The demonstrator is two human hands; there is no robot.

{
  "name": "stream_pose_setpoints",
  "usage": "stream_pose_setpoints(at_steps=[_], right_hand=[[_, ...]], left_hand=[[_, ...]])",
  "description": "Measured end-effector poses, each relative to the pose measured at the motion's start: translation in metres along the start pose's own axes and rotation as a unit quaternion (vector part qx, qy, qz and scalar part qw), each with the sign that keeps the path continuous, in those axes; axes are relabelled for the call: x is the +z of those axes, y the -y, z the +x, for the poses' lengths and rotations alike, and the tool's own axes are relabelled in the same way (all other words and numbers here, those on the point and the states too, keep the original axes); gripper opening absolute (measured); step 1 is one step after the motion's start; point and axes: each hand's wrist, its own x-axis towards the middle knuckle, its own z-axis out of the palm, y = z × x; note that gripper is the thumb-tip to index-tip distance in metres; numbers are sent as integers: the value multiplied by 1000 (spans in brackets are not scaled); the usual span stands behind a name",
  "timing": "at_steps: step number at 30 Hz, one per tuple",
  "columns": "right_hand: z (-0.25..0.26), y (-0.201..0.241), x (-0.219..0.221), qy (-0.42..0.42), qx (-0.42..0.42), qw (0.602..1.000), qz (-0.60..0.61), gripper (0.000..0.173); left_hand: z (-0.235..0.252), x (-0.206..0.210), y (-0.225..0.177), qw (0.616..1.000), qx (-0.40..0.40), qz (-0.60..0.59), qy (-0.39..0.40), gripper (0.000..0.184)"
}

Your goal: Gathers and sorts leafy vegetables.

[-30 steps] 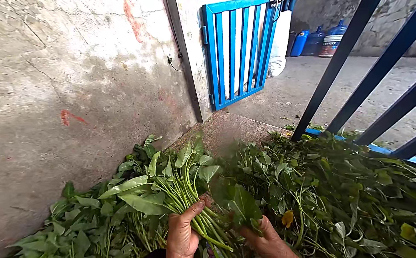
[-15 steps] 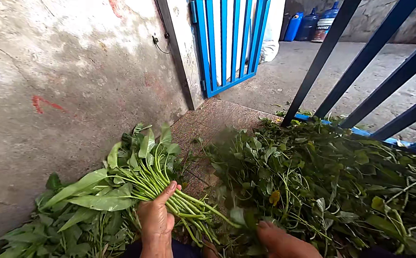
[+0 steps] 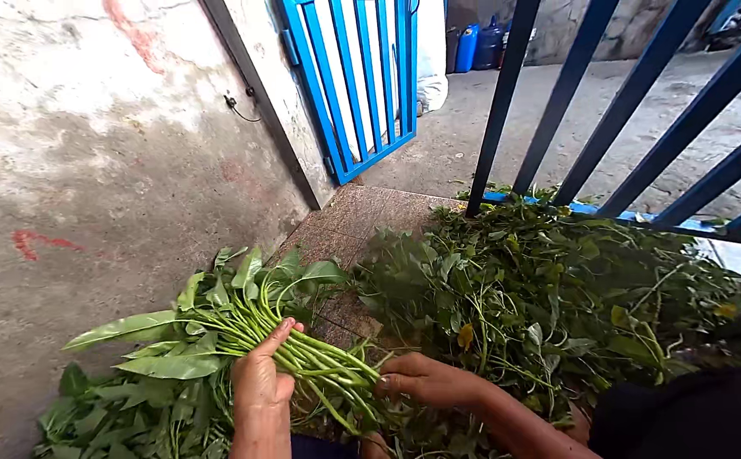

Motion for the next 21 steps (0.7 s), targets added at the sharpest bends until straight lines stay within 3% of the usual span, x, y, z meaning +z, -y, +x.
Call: stream_pose_setpoints(at_steps=[7, 11, 14, 18, 21], right_hand=[[-19, 16, 0, 64, 18, 977, 205, 36], [-18, 24, 3, 51, 18, 980, 192, 30], [-8, 27, 0, 25, 64, 992, 104, 34], [16, 4, -10, -201, 136, 968, 66, 29], [41, -3, -23, -396, 157, 869, 252, 23]], left_hand=[[14, 0, -49, 998, 38, 35, -28, 36], [17, 7, -66, 997, 63, 38, -16, 40], [17, 18, -66, 996, 84, 24, 6, 39], [17, 26, -53, 993, 108, -5, 36, 39], [19, 29, -31, 994, 96, -38, 43, 33]])
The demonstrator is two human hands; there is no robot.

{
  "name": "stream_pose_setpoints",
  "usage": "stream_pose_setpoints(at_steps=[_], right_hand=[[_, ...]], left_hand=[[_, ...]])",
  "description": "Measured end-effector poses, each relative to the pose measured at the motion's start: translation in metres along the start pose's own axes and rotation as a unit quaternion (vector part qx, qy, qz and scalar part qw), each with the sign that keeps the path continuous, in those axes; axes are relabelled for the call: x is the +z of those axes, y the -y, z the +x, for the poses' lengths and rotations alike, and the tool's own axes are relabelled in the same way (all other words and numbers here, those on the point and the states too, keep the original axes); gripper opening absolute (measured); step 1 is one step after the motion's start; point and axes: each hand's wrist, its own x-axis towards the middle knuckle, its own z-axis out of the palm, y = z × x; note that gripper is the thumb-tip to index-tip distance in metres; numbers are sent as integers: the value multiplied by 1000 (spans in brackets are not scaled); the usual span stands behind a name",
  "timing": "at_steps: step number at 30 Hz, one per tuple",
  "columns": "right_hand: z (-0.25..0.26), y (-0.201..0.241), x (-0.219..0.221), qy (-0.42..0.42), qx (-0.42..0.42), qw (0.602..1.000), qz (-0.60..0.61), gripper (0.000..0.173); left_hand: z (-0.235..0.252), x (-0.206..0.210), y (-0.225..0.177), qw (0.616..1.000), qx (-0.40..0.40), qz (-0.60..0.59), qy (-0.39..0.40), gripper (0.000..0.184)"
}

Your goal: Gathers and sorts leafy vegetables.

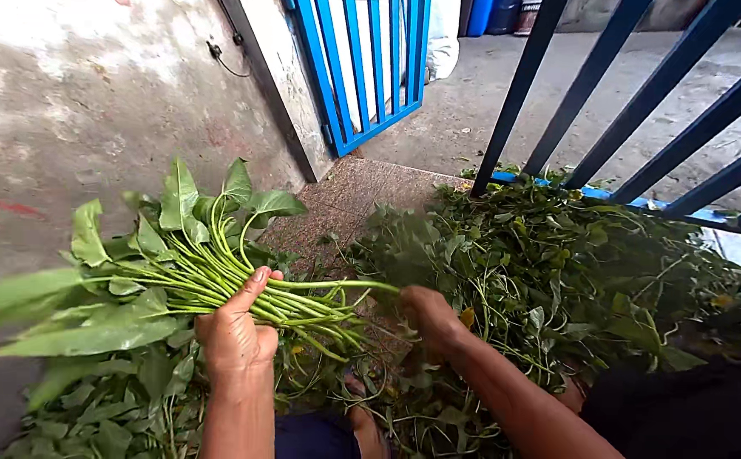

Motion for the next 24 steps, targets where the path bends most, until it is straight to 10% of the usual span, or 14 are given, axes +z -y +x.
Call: stream_pose_setpoints(at_steps=[5, 9, 13, 16, 20, 24], right_hand=[[47, 26, -17, -161, 40, 927, 336, 24], [72, -2, -48, -200, -66, 977, -25, 25], [66, -73, -21, -63, -13, 834, -548, 63], [54, -144, 24, 149, -2, 735, -661, 32], [41, -224, 52, 348, 109, 576, -732, 34], [41, -234, 30, 361, 109, 640, -669, 31]], left_hand=[[17, -26, 4, 997, -20, -50, -47, 13], [42, -69, -18, 993, 68, -49, -78, 13], [47, -84, -21, 991, 71, -29, -111, 13], [45, -76, -16, 986, 62, 19, -152, 14], [47, -63, -8, 978, 79, 45, -189, 32], [44, -56, -7, 977, 79, 59, -191, 35]])
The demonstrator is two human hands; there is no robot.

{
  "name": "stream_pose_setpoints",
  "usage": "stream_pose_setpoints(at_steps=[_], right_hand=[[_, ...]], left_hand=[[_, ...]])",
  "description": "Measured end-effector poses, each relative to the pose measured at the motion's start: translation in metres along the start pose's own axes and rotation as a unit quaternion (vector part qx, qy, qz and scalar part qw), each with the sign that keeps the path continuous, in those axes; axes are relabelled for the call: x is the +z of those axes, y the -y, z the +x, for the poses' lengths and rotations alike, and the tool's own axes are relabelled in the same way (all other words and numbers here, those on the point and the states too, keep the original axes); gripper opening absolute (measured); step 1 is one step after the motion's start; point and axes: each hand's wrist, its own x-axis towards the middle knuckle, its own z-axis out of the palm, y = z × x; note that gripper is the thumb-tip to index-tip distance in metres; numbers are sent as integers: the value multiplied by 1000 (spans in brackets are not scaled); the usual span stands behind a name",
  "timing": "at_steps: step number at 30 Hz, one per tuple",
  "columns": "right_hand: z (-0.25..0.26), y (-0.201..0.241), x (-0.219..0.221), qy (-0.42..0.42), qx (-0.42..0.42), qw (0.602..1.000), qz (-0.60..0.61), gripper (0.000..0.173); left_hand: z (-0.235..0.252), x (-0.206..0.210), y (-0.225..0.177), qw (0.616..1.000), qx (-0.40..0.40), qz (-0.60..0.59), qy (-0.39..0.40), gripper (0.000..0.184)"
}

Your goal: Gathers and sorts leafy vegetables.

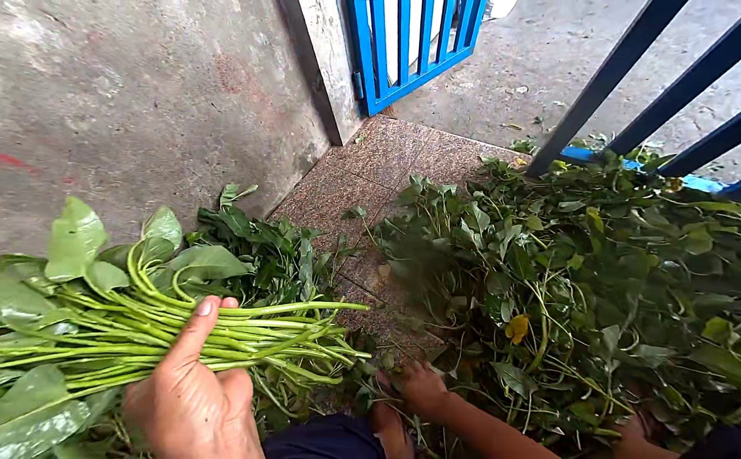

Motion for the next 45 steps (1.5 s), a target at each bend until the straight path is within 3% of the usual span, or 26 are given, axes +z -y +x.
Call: stream_pose_setpoints(at_steps=[3, 6, 8, 12, 15, 20, 25, 32, 39, 42, 45], right_hand=[[-27, -26, -32, -71, -57, 969, 231, 32], [-69, -45, -69, -142, -153, 829, 520, 27], [-95, -53, -87, -196, -199, 754, 594, 24], [-149, -42, -117, -298, -253, 690, 609, 20], [-175, -22, -130, -359, -299, 693, 549, 20], [-199, 17, -135, -510, -278, 758, 297, 25], [-192, 33, -128, -675, -206, 706, 59, 22], [-207, 32, -123, -734, -161, 659, -29, 16], [-225, 36, -121, -728, -162, 666, -19, 14], [-237, 45, -119, -677, -202, 694, 136, 33], [-236, 58, -118, -645, -235, 655, 317, 37]], left_hand=[[-5, 0, 2, 1000, 0, -1, 18, 40], [-14, 4, 5, 999, 3, 10, 43, 39], [-23, 7, 8, 997, -4, 19, 80, 40], [-45, 10, 16, 985, -34, 43, 162, 37], [-67, 14, 24, 969, -66, 63, 228, 35], [-102, 17, 38, 941, -146, 58, 300, 39], [-115, 12, 40, 915, -176, -6, 364, 40], [-118, 13, 45, 890, -155, -57, 425, 40], [-134, 12, 38, 866, -169, -102, 459, 37], [-144, 8, 33, 882, -167, -87, 433, 38], [-159, 3, 34, 905, -136, -44, 401, 45]])
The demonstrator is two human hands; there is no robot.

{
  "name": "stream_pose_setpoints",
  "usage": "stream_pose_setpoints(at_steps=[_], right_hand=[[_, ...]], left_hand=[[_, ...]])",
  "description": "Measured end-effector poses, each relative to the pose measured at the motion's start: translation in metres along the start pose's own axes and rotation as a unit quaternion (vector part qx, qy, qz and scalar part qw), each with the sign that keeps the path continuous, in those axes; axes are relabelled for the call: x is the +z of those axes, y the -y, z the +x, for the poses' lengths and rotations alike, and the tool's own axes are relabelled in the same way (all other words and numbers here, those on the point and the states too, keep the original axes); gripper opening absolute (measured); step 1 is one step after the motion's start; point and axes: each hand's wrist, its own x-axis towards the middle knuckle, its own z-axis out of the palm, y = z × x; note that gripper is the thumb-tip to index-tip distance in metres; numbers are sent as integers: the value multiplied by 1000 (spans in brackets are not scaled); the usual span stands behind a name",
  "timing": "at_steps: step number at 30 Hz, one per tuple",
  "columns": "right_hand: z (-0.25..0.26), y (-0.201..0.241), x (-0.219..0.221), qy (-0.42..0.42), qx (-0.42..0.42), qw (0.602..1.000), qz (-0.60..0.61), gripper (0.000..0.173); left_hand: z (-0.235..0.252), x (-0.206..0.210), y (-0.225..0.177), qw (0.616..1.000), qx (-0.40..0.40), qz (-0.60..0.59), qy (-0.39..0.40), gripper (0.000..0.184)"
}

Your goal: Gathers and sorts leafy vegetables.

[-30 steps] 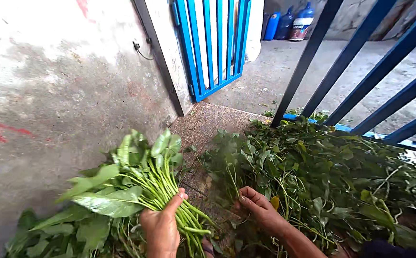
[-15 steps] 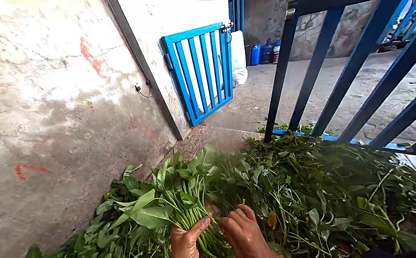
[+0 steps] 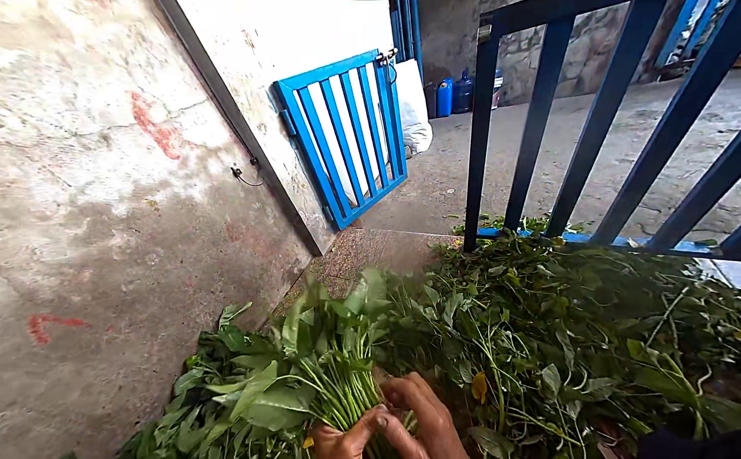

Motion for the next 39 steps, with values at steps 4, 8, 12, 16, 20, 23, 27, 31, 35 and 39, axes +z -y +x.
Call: stream_pose_setpoints(at_steps=[4, 8, 12, 16, 20, 23, 27, 31, 35, 39], right_hand=[[-4, 2, 7, -62, 64, 988, 128, 15], [-12, -26, 1, -41, -114, 991, -64, 14], [-51, -32, -20, 156, -127, 955, -220, 16], [-53, -72, -60, 450, 249, 828, -223, 51], [-33, -153, -95, 135, 473, 805, -332, 47], [-29, -200, -112, 64, 560, 729, -387, 56], [-27, -200, -121, 60, 571, 725, -381, 44], [-29, -173, -114, -110, 372, 825, -411, 40], [-37, -170, -122, -148, 478, 830, -245, 60], [-49, -144, -121, -111, 448, 853, -241, 36]], left_hand=[[-6, 2, 12, 1000, -9, 12, -23, 45], [-7, 0, 17, 996, -56, -9, -70, 39], [3, -17, 9, 987, -41, 37, -152, 35], [24, -39, -3, 951, 83, 90, -283, 35], [38, -69, -5, 942, 102, 70, -313, 26], [40, -62, 1, 949, 57, 51, -305, 29], [39, -47, 11, 956, 3, 45, -291, 35], [39, -42, 15, 962, -7, 27, -271, 45], [38, -33, 17, 962, -18, 19, -273, 44], [33, -30, 19, 963, -24, 16, -268, 41]])
